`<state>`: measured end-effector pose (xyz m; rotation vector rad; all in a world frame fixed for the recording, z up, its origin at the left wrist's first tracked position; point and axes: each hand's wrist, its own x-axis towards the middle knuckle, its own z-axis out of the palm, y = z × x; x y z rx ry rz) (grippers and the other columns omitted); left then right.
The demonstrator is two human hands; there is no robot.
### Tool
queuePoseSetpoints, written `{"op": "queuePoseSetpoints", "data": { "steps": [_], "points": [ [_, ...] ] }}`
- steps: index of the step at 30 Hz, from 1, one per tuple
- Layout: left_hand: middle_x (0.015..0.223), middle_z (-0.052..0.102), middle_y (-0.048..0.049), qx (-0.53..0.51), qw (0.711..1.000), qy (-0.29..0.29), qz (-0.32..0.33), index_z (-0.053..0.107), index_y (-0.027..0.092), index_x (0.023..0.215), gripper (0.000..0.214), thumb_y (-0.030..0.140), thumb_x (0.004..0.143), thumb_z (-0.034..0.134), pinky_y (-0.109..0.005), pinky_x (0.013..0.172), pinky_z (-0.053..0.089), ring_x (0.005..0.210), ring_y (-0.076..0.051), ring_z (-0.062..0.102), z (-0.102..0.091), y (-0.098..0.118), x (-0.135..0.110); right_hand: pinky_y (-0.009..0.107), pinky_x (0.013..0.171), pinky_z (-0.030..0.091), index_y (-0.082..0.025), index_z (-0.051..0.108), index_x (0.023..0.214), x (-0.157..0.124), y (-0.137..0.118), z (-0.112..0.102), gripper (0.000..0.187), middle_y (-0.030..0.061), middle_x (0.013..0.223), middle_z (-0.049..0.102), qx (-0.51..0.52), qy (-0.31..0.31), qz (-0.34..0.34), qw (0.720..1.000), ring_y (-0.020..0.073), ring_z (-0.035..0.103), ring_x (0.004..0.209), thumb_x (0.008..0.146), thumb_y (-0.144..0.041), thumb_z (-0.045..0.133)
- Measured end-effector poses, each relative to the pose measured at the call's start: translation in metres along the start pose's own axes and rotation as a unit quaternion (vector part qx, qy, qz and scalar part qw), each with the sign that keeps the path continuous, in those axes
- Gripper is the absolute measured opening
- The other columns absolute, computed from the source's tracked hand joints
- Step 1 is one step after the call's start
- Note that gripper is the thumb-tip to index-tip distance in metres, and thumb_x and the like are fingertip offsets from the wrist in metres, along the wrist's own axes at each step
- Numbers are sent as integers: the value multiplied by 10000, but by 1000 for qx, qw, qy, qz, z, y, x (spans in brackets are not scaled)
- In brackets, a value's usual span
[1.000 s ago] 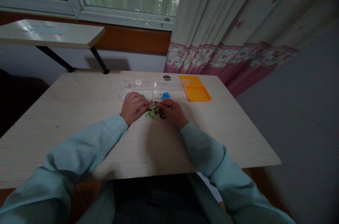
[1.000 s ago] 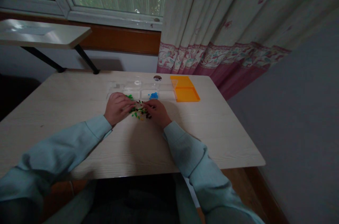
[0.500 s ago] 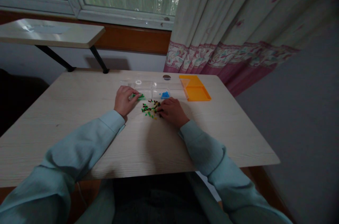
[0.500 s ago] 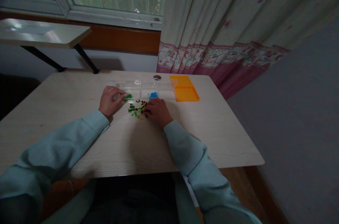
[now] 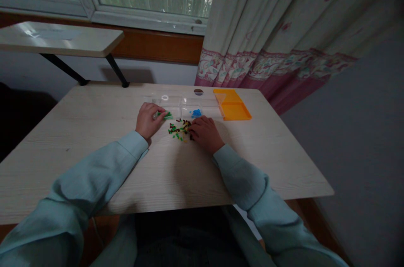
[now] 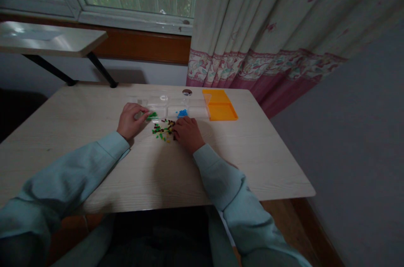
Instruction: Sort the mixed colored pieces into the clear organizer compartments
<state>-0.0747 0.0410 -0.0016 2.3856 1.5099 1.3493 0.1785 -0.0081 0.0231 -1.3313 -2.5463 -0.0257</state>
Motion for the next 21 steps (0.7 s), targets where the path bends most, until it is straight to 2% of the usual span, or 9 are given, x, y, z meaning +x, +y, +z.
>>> {"op": "queuePoseSetpoints", "data": {
  "steps": [4, 14, 21],
  "points": [
    [837, 670, -54, 2, 1000, 2, -2, 679, 197, 828, 245, 420, 865, 582, -411, 843, 414, 888, -225, 541, -1, 0, 0, 384, 887, 313, -200, 697, 987, 0, -5, -1, 166, 95, 1033, 640, -18, -4, 5, 1000, 257, 481, 1062, 878, -225, 576],
    [831, 662, -49, -2, 1000, 6, 10, 673, 219, 829, 217, 409, 872, 578, -421, 829, 423, 877, -227, 553, 1, -2, 0, 366, 857, 341, -206, 704, 925, 2, -1, 8, 143, 81, 1029, 645, 21, 22, 39, 999, 244, 497, 1038, 887, -250, 573],
    [825, 663, -41, -3, 1000, 1, 7, 674, 213, 826, 224, 406, 873, 571, -409, 837, 411, 872, -219, 553, 0, 0, 0, 368, 850, 343, -209, 696, 916, 2, -3, 5, 118, 75, 1028, 640, 15, 20, 39, 999, 240, 498, 1032, 877, -240, 589]
  ]
}}
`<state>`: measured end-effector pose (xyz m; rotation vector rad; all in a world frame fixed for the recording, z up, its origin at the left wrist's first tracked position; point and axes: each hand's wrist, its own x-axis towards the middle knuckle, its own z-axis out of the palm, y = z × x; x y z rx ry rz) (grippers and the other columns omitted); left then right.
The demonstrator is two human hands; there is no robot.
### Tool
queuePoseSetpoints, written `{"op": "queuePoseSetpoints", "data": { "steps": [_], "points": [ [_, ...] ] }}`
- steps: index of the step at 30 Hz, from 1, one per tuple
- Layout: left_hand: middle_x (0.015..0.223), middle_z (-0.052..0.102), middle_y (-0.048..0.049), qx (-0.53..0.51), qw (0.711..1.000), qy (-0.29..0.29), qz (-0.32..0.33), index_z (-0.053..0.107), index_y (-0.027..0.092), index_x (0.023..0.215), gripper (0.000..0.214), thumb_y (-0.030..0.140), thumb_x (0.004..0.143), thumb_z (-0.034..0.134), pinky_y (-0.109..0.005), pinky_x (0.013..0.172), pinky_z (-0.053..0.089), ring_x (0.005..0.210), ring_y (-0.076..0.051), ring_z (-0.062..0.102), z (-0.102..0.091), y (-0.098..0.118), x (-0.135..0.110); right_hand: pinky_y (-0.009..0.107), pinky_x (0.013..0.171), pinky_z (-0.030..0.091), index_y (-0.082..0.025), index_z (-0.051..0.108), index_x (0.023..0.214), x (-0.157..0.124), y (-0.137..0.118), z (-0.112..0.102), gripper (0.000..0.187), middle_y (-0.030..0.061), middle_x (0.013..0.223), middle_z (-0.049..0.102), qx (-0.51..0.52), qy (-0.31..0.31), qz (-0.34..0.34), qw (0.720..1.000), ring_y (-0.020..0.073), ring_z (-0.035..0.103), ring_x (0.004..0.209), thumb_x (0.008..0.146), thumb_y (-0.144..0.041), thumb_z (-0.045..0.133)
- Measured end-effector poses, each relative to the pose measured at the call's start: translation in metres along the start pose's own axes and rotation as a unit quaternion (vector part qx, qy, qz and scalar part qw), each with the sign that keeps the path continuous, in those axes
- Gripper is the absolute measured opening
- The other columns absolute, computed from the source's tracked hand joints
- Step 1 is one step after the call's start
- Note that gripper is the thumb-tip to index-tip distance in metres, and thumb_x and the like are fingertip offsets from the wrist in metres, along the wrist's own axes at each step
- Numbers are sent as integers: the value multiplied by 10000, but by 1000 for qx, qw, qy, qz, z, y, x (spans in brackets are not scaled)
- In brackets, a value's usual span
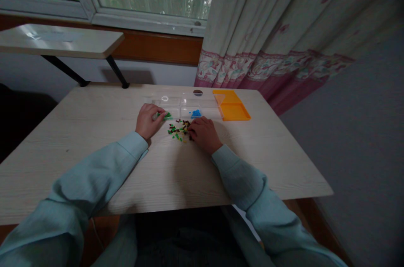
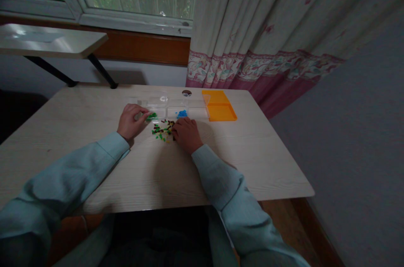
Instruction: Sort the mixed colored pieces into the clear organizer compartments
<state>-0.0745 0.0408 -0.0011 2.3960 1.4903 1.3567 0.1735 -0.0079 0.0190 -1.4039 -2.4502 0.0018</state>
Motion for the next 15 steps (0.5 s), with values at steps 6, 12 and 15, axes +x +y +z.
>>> {"op": "queuePoseSetpoints", "data": {
  "steps": [6, 12, 15],
  "points": [
    [830, 672, -45, 0, 1000, 0, -2, 674, 216, 830, 224, 410, 871, 571, -409, 847, 406, 879, -222, 559, 0, 0, 0, 362, 861, 367, -205, 713, 877, 2, 4, 6, 105, 77, 1008, 653, 41, 17, 15, 999, 238, 507, 1024, 858, -219, 611],
    [826, 664, -42, 2, 1000, 6, 5, 676, 219, 832, 227, 418, 870, 573, -405, 835, 413, 877, -223, 562, 2, -2, -1, 342, 873, 411, -192, 726, 830, 6, 14, 14, 75, 55, 891, 688, 167, 49, 48, 984, 205, 574, 904, 814, -212, 655],
    [838, 661, -45, 8, 1000, 4, 4, 680, 218, 843, 228, 416, 871, 570, -411, 841, 409, 886, -226, 558, 3, -4, -1, 342, 869, 427, -195, 730, 801, 8, 17, 15, 71, 51, 875, 695, 228, 74, 89, 967, 198, 597, 893, 797, -236, 672]
  ]
}}
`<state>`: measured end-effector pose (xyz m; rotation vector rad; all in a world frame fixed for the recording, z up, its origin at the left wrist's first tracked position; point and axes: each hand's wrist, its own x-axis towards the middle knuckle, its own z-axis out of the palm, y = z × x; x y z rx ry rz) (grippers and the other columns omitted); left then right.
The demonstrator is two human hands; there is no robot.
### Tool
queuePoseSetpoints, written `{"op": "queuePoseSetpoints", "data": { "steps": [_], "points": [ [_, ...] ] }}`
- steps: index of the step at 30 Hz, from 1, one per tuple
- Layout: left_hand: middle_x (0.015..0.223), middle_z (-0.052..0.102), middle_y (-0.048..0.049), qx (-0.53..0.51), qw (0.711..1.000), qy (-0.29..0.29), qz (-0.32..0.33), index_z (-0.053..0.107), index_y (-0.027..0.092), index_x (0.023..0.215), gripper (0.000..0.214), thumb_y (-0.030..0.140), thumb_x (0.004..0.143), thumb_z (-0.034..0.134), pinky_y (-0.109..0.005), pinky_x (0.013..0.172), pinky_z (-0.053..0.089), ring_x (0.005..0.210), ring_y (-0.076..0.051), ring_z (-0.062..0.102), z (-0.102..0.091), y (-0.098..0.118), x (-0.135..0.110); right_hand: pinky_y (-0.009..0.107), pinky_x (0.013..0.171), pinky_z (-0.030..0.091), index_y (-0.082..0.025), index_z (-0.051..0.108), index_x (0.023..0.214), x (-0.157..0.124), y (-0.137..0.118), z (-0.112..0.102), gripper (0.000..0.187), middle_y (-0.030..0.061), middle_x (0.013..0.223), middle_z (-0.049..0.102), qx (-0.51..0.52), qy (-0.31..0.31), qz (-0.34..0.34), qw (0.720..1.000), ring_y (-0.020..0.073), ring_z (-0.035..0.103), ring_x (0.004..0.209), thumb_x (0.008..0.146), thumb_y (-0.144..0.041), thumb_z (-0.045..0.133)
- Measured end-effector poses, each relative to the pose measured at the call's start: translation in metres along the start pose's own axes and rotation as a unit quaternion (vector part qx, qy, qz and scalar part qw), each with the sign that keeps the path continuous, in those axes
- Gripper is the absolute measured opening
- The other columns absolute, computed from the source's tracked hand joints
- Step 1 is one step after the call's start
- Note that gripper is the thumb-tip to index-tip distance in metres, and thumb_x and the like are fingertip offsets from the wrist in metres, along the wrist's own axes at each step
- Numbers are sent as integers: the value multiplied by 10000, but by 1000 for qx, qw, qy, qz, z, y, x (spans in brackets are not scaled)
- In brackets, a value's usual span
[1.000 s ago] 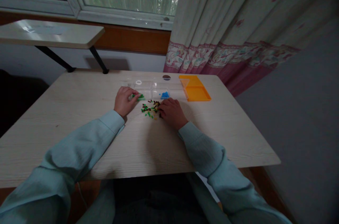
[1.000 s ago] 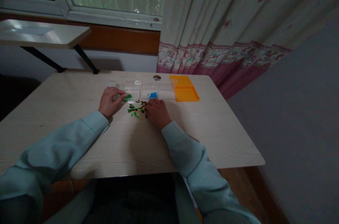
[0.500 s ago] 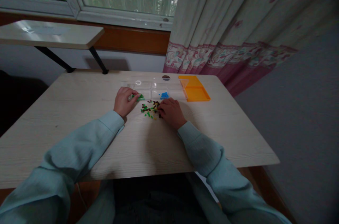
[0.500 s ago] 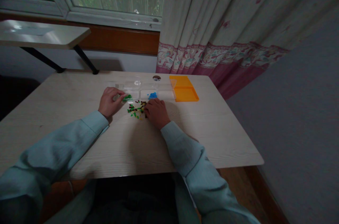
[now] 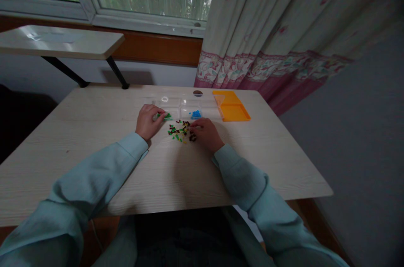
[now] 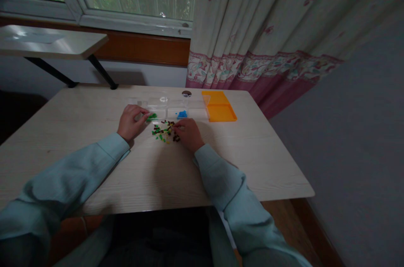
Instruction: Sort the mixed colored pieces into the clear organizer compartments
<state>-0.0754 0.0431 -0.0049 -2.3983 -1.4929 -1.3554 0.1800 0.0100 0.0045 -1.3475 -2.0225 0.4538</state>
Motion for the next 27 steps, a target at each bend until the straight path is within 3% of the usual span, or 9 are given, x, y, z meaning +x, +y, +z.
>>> {"op": "queuePoseSetpoints", "data": {
  "steps": [11, 17, 21, 27],
  "points": [
    [914, 616, -73, 38, 999, -4, 4, 710, 234, 1033, 277, 366, 916, 496, -428, 872, 383, 943, -241, 508, 3, -5, -2, 287, 673, 455, -186, 729, 812, 1, 0, 0, 242, 28, 782, 692, 206, 26, 137, 968, 163, 590, 715, 726, -406, 681],
    [967, 611, -72, 37, 997, -25, 69, 675, 249, 1110, 270, 326, 922, 496, -421, 884, 386, 967, -231, 502, -3, 6, -2, 200, 413, 281, -154, 690, 841, 0, -9, 0, 361, -62, 524, 520, 373, -28, 231, 898, 66, 394, 432, 661, -465, 724],
    [965, 625, -63, 17, 987, -58, 147, 663, 256, 1114, 255, 336, 902, 545, -404, 889, 398, 957, -216, 514, -5, 22, -5, 194, 355, 199, -154, 660, 816, -2, -15, 0, 367, -87, 474, 444, 427, -68, 232, 871, 50, 336, 381, 651, -472, 740],
    [968, 649, -58, -13, 975, -104, 194, 652, 260, 1117, 276, 392, 886, 575, -388, 864, 409, 965, -213, 529, -3, 46, -11, 195, 347, 198, -149, 650, 782, -5, -23, 1, 363, -93, 439, 423, 432, -107, 214, 869, 47, 324, 368, 657, -479, 735]
  ]
}}
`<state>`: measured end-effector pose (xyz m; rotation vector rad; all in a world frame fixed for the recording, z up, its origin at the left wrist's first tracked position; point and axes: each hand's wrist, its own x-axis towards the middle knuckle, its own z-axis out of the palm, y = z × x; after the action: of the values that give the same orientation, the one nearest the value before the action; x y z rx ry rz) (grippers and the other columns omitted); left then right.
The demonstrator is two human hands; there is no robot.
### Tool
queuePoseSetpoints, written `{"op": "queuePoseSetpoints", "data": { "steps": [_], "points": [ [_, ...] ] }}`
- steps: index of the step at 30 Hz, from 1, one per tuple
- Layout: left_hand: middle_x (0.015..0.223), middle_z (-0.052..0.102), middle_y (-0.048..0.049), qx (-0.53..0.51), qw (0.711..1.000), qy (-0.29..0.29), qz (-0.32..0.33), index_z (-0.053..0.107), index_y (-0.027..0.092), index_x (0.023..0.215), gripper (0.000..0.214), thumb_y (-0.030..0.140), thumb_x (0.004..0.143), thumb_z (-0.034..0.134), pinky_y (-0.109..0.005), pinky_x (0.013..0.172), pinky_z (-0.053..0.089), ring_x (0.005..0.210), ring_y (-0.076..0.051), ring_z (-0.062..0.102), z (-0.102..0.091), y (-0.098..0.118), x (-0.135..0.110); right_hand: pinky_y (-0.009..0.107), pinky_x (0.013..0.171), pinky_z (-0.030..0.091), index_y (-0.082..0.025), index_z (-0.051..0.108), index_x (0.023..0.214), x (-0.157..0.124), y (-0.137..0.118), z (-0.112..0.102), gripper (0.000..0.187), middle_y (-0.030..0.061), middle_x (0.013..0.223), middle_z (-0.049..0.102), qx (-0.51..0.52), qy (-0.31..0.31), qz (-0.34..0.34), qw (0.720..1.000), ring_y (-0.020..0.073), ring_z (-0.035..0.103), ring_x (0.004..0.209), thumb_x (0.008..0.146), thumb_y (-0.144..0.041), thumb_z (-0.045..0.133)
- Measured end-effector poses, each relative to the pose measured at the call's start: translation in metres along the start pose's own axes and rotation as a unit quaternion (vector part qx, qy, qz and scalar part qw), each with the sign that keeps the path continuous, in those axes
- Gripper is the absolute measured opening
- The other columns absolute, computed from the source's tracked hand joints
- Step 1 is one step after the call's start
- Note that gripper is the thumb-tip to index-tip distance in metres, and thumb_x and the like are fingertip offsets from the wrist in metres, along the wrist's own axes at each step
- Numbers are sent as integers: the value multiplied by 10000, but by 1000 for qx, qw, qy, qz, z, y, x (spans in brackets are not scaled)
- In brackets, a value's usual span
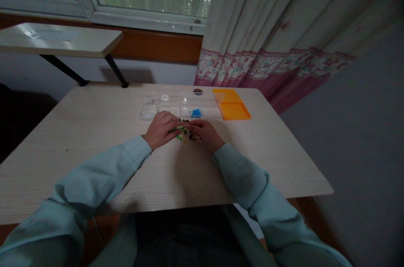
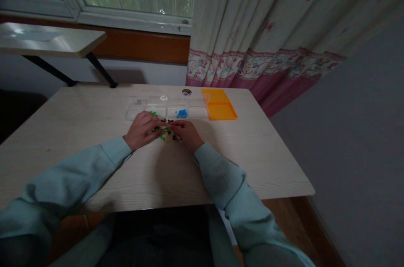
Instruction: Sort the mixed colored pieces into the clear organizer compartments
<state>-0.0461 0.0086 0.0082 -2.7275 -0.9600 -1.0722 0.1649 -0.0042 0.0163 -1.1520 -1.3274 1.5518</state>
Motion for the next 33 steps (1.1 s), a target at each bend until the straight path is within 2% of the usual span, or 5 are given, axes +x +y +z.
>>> {"op": "queuePoseSetpoints", "data": {
  "steps": [7, 13, 25, 33],
  "points": [
    [908, 677, -43, -1, 999, 35, -4, 685, 243, 1006, 200, 370, 878, 598, -372, 869, 417, 937, -197, 543, -1, 4, 0, 186, 350, 188, -147, 647, 800, -1, 2, 6, 380, -94, 493, 430, 42, -45, 10, 998, 34, 314, 385, 655, -485, 743],
    [897, 693, -31, 24, 999, 48, -2, 695, 265, 986, 178, 370, 875, 603, -383, 871, 406, 942, -201, 559, -1, 4, -2, 184, 354, 200, -153, 623, 767, -4, -3, 10, 390, -96, 490, 419, 51, -38, 14, 998, 37, 321, 395, 644, -501, 748],
    [897, 696, -31, 44, 998, 37, 7, 695, 267, 1005, 192, 371, 889, 582, -375, 816, 400, 903, -196, 560, -2, 3, 0, 202, 380, 265, -153, 653, 849, 0, 5, 8, 413, -85, 461, 451, -56, -3, -49, 997, 68, 372, 389, 729, -548, 653],
    [876, 691, -21, 30, 998, 52, -8, 695, 278, 1002, 178, 367, 882, 597, -364, 807, 399, 893, -185, 555, 1, 2, -1, 224, 458, 343, -157, 668, 834, 2, 5, 4, 361, -54, 510, 507, -153, 32, -109, 982, 98, 449, 445, 795, -509, 600]
  ]
}}
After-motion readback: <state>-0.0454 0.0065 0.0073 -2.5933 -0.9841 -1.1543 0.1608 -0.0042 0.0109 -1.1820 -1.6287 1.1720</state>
